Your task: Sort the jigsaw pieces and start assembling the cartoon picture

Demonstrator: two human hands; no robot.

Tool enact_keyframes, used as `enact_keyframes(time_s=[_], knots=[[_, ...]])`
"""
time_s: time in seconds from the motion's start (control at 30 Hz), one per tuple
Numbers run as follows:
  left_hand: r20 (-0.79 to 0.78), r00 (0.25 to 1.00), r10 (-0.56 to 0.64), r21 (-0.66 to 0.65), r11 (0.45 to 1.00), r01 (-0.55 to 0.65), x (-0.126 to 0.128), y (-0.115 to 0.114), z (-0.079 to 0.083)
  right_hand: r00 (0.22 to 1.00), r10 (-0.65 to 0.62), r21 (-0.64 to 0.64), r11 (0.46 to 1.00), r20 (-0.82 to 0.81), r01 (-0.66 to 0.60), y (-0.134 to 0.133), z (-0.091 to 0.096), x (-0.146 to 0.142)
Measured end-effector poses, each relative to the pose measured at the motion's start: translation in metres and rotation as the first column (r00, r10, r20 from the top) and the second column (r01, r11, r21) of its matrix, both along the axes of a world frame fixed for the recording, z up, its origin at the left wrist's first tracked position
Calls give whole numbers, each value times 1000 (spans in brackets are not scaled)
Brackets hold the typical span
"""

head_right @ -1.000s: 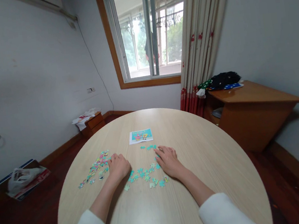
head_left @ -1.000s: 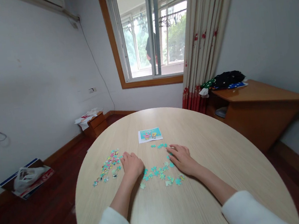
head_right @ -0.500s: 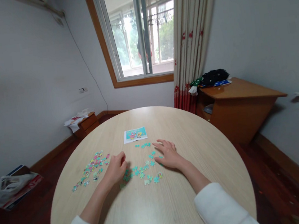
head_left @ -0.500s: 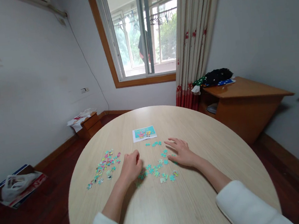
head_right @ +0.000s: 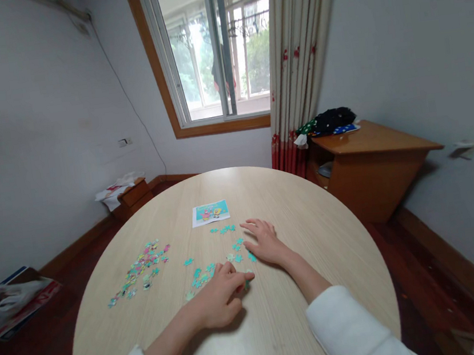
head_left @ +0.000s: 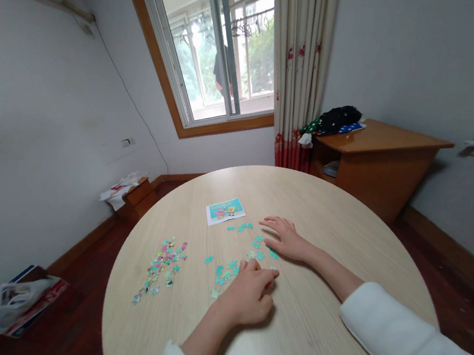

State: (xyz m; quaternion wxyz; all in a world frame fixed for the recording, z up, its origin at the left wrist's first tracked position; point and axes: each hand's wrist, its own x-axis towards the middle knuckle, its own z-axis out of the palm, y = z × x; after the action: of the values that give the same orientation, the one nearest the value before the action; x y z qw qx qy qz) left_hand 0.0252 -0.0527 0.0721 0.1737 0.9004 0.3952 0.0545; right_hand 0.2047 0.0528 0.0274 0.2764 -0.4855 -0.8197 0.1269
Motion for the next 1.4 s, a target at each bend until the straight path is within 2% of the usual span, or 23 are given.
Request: enact_keyframes(time_s=[0.1,0.23,0.33,0.43,0.5,0.67,0.73,0.87,0.9,0.97,1.07,1.2,1.3,1.4], knots=[[-59,998,-35,36,999,37,6,-9,2,1000,0,8,1000,3,0,1,-2,0],[-160,986,-50,92,994,66,28,-34,0,1000,-6,18,1000,-1,6,3,-5,1],[-265,963,-58,9,998,63,41,-51,-5,1000,-21,4,1000,-6,21,5,-6,2],[-293,956,35,-92,994,-64,38,-65,-10,1000,-23,-7,1000,-13,23,6,-6,3],[-299,944,139,-136,973,-186,25,-73,-14,1000,-8,-4,1000,-18,8,5,-5,2],[-348,832,432,-85,869,-487,-34,-100,-24,997,79,45,996,-9,-79,-3,-2,-7],[-348,746,568,7,797,-604,-61,-107,-23,991,133,65,989,-8,-132,-8,-2,-12],[-412,496,764,223,612,-758,-104,-102,-11,976,215,76,974,-27,-213,-16,-3,-21],[-418,456,786,262,585,-768,-112,-98,-8,973,228,76,971,-34,-225,-18,-2,-23],[-389,423,818,309,548,-777,-125,-89,-4,964,263,76,963,-40,-259,-23,1,-26],[-299,444,845,343,529,-776,-135,-78,-8,933,358,66,932,-25,-356,-33,8,-31],[-116,515,849,350,521,-779,-139,-70,-25,873,487,25,873,33,-487,-43,15,-36],[-33,541,840,365,514,-776,-140,-66,-33,847,525,-4,850,83,-527,-45,18,-36],[-10,541,841,356,508,-784,-140,-63,-32,829,543,-23,838,134,-545,-46,23,-34]])
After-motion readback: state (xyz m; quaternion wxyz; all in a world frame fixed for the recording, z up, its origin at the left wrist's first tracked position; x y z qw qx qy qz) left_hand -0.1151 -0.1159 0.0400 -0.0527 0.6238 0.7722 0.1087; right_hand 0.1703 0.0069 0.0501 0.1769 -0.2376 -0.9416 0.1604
